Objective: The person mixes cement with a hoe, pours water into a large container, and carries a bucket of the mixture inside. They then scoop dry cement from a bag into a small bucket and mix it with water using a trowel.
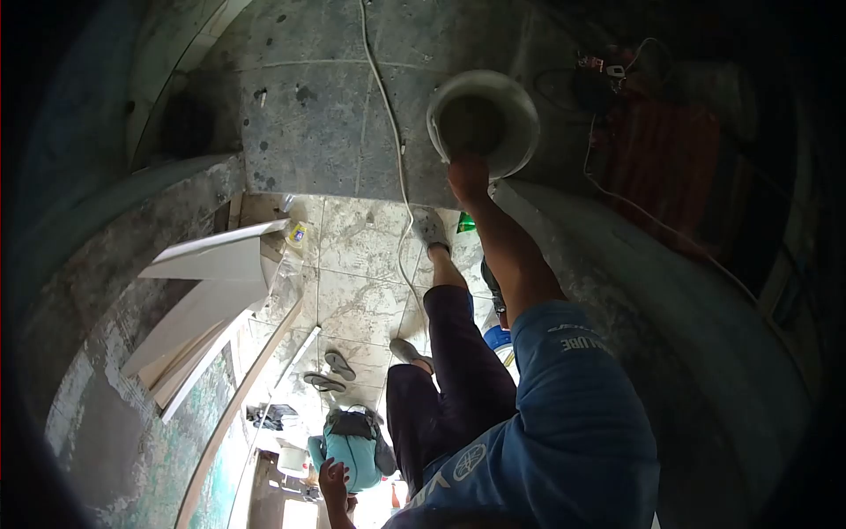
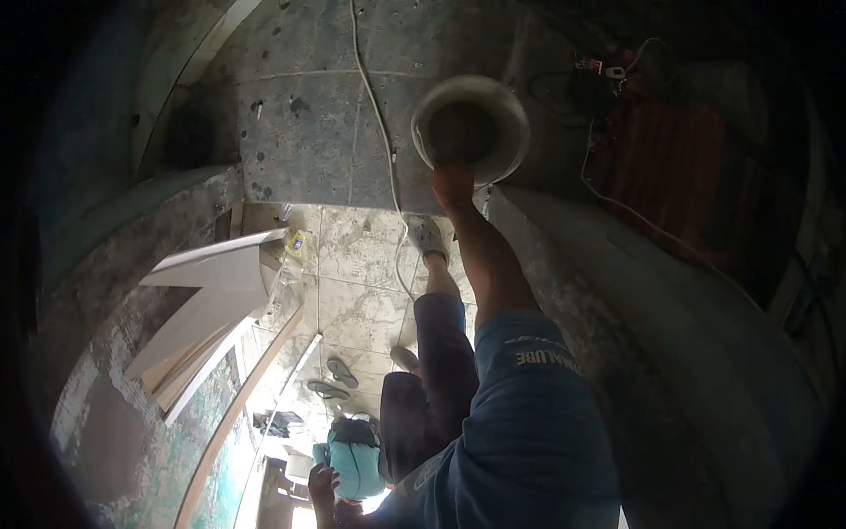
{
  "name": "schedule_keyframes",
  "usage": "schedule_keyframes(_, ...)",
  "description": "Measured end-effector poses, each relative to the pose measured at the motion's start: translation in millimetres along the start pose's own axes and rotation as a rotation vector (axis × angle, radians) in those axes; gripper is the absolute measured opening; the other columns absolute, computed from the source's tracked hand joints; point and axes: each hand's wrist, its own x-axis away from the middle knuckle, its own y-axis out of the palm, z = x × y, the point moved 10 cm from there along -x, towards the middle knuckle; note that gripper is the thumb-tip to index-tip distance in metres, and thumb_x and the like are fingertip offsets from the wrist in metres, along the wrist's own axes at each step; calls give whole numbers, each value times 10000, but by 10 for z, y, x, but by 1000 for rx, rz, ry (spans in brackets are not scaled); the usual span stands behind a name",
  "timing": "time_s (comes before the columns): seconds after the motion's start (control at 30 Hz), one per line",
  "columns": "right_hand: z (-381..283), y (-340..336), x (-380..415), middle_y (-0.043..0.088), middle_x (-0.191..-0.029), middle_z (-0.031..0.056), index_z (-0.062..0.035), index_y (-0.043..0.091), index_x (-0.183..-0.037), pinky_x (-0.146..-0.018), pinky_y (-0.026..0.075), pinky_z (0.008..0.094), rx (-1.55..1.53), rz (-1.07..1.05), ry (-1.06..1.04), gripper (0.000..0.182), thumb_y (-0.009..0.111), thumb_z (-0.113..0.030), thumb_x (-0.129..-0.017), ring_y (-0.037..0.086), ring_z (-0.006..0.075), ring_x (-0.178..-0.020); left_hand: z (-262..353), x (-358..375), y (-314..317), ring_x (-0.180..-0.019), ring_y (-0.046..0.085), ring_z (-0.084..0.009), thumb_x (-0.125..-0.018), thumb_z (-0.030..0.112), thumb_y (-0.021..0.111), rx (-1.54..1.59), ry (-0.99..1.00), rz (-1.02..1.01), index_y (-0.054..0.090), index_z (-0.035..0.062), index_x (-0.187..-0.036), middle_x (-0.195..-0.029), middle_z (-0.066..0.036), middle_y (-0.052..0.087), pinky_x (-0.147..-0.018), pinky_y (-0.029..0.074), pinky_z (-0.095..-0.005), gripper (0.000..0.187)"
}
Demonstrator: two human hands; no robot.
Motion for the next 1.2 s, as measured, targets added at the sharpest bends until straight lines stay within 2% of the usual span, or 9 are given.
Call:
schedule_keyframes(0.37, 268, -1373, -198, 598, -853, 228, -14, 570, -927, -725, 454, 485, -524, 125, 136, 253, 553, -258, -863, 577, 414, -836, 572, 6, 110, -843, 636, -220, -873, 173, 582, 88, 133, -58, 440, 16, -1230, -981, -132, 621, -648, 506, -296, 415)
schedule_keyframes(0.5, 1074, -1170, 80, 603, -968, 259, 36, 579, -1000, -735, 453, 476, -498, 340, 479, 475, 414, -407, -950, 576, 419, -894, 567, 45, 129, -821, 642, -183, -870, 171, 589, 83, 104, -30, 494, 10, -1190, -918, -80, 624, -643, 506, -286, 371)
schedule_keyframes(0.63, 1688, -559, 347, 525, -1217, 170, -42, 461, -1277, -904, 418, 439, -1138, 505, 819, 588, 368, -517, -943, 524, 294, -1111, 492, 51, 155, -799, 647, -178, -861, 154, 597, 92, 123, -36, 497, 5, -1180, -942, -104, 636, -621, 504, -270, 366)
schedule_keyframes(0.7, 1435, -809, 432, 511, -1237, 111, -104, 451, -1270, -884, 437, 448, -1708, 563, 1276, 500, 418, -478, -938, 511, 262, -1134, 408, 58, 191, -798, 648, -179, -861, 150, 597, 93, 88, -27, 499, 4, -1172, -943, -111, 639, -620, 505, -270, 358)
schedule_keyframes(0.9, 1349, -1153, -868, 428, -1329, 62, -133, 389, -1338, -970, 353, 531, -2259, 424, 382, 590, 487, -496, -884, 409, 289, -1222, 155, -152, 275, -774, 655, -183, -848, 133, 602, 46, 8, -62, 505, 7, -1153, -897, -125, 652, -610, 511, -276, 344)
schedule_keyframes(0.97, 1184, -1145, -941, 440, -1317, 70, -121, 388, -1336, -953, 377, 518, -2400, 356, 600, 562, 481, -464, -900, 451, 299, -1182, 91, -276, 304, -765, 656, -185, -835, 132, 609, 28, -44, -39, 505, 1, -1149, -902, -132, 652, -607, 513, -276, 355)
schedule_keyframes(1.07, 1857, 8, -1116, 434, -1333, 52, -143, 429, -1330, -984, 338, 525, -2049, 432, 706, 601, 494, -529, -874, 417, 273, -1214, 150, -409, 422, -769, 658, -186, -830, 133, 603, 64, -93, -30, 510, -6, -1146, -906, -133, 652, -609, 515, -277, 357)
schedule_keyframes(1.1, 2050, 29, -644, 477, -1294, 118, -58, 410, -1326, -934, 409, 474, -1317, 378, 1114, 602, 532, -447, -883, 492, 317, -1132, 135, -426, 478, -771, 658, -185, -832, 133, 601, 79, -103, -41, 512, -8, -1145, -910, -134, 653, -609, 516, -277, 355)
schedule_keyframes(1.2, 1887, 278, -562, 500, -1256, 164, -14, 435, -1290, -931, 421, 449, -1640, 468, 1309, 618, 580, -429, -855, 509, 327, -1108, 161, -436, 553, -800, 656, -200, -844, 133, 593, -13, -104, -113, 493, -10, -1175, -963, -147, 641, -645, 520, -287, 374)
